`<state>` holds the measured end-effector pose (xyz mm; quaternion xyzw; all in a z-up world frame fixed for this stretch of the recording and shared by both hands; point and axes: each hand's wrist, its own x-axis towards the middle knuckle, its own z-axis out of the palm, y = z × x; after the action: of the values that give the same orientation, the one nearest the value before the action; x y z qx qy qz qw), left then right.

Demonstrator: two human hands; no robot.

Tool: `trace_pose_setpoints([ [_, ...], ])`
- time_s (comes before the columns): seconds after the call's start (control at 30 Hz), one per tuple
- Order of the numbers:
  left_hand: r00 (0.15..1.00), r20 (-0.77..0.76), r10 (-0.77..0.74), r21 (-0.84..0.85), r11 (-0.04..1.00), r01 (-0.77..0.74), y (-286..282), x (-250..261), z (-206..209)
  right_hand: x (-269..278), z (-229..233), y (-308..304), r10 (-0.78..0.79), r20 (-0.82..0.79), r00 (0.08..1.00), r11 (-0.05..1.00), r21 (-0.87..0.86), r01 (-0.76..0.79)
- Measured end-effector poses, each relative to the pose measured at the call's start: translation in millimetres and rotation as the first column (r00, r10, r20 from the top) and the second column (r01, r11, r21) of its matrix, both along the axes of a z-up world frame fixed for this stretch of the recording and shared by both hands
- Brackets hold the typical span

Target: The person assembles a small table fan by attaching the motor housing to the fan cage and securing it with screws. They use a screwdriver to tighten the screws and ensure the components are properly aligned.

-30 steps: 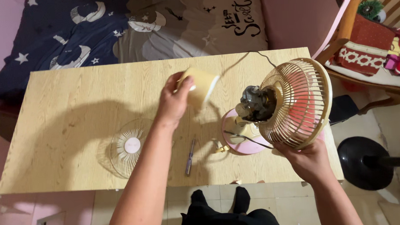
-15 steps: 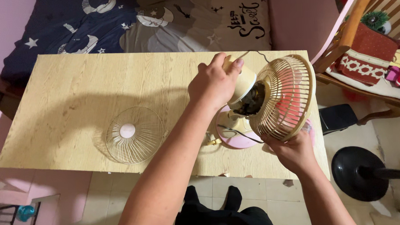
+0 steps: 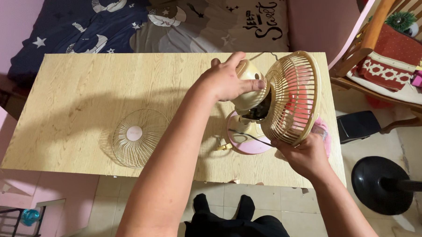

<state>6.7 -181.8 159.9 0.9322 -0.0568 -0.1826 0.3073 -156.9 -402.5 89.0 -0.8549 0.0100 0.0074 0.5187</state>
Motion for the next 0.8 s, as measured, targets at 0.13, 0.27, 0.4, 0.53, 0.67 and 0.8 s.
trace_pose_setpoints([
  [0.13, 0.994, -0.069, -0.081, 0.043, 0.996, 0.084, 7.2, -0.2, 7.6, 1.5, -2.0, -1.6, -0.012, -0.022, 1.000, 1.000, 0.014, 0.012],
  [0.27, 0.976, -0.102, -0.192, -0.047, 0.981, 0.188, 12.6, -5.6, 16.9, 2.2, -4.3, -1.6, -0.016, -0.015, 1.000, 1.000, 0.018, 0.016],
  [0.4, 0.994, -0.024, -0.104, -0.226, 0.969, 0.096, 31.8, -20.1, 8.0, 2.8, -4.7, -1.6, 0.009, 0.031, 0.999, 1.000, 0.021, -0.009],
  [0.53, 0.996, -0.026, 0.084, -0.434, 0.897, -0.087, 67.1, -36.5, -23.5, 1.3, -4.5, -4.6, 0.014, 0.037, 0.999, 1.000, 0.006, -0.015],
  [0.67, 0.989, -0.045, 0.144, -0.689, 0.712, -0.135, 92.9, -57.5, -61.0, 2.3, -2.4, -2.8, 0.023, 0.028, 0.999, 1.000, 0.020, -0.024],
  [0.8, 0.987, -0.091, 0.134, -0.830, 0.537, -0.150, 92.4, -63.0, -79.4, 3.1, -0.5, -2.0, -0.048, -0.109, 0.993, 0.996, 0.064, 0.055],
])
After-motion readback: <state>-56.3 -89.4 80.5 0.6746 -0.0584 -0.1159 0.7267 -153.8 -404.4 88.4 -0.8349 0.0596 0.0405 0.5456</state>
